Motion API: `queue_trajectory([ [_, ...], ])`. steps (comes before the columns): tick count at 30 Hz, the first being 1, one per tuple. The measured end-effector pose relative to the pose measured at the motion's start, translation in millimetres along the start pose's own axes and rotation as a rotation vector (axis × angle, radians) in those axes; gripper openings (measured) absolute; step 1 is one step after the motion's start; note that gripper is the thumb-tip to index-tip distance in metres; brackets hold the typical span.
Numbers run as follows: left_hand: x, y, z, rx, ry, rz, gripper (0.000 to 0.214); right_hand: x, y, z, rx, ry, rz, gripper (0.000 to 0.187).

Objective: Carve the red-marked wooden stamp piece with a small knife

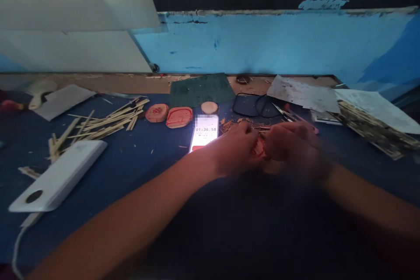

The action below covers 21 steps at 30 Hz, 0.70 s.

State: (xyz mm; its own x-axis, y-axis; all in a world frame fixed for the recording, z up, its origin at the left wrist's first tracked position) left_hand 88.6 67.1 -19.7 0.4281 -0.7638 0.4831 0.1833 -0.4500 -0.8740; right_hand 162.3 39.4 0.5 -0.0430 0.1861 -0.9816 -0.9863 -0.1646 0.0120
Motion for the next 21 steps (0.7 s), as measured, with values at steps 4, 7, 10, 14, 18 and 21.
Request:
queue_trajectory([
  [4,-1.4,0.8,0.4,0.008,0.006,-0.014,0.049,-6.4,-4.4,0.5,0.059,-0.046,0.054,0.054],
  [7,-3.1,2.1,0.4,-0.001,-0.003,0.0,0.055,-7.6,-9.1,1.5,0.111,-0.044,0.091,0.055],
  [10,-2.5,2.7,-0.2,-0.007,0.001,-0.013,0.043,2.1,-1.0,3.8,0.025,0.008,0.044,0.053],
  [14,1.8,0.7,-2.0,0.019,0.025,-0.028,0.05,14.8,-1.9,9.5,-0.009,0.047,0.134,0.051],
  [18,-1.4,1.1,-4.4,0.031,-0.001,0.034,0.056,20.4,-16.5,16.0,0.075,0.109,0.152,0.05],
  [21,-3.5,4.1,-5.7,0.029,0.051,0.095,0.06,8.4,-28.7,18.7,0.113,0.051,-0.13,0.047],
])
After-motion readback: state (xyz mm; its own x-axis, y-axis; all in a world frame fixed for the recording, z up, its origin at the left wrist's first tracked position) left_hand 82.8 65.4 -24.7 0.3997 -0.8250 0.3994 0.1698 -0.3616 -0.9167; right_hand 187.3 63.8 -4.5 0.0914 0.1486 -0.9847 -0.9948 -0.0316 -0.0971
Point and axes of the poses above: each hand's wrist, its own z-axis towards the middle knuckle, its own y-axis out of the palm, x = y × z, the point moved 10 cm from there along z, towards the middle knuckle, and after that the axes turned 1 degree about -z, right-handed, at the moved point
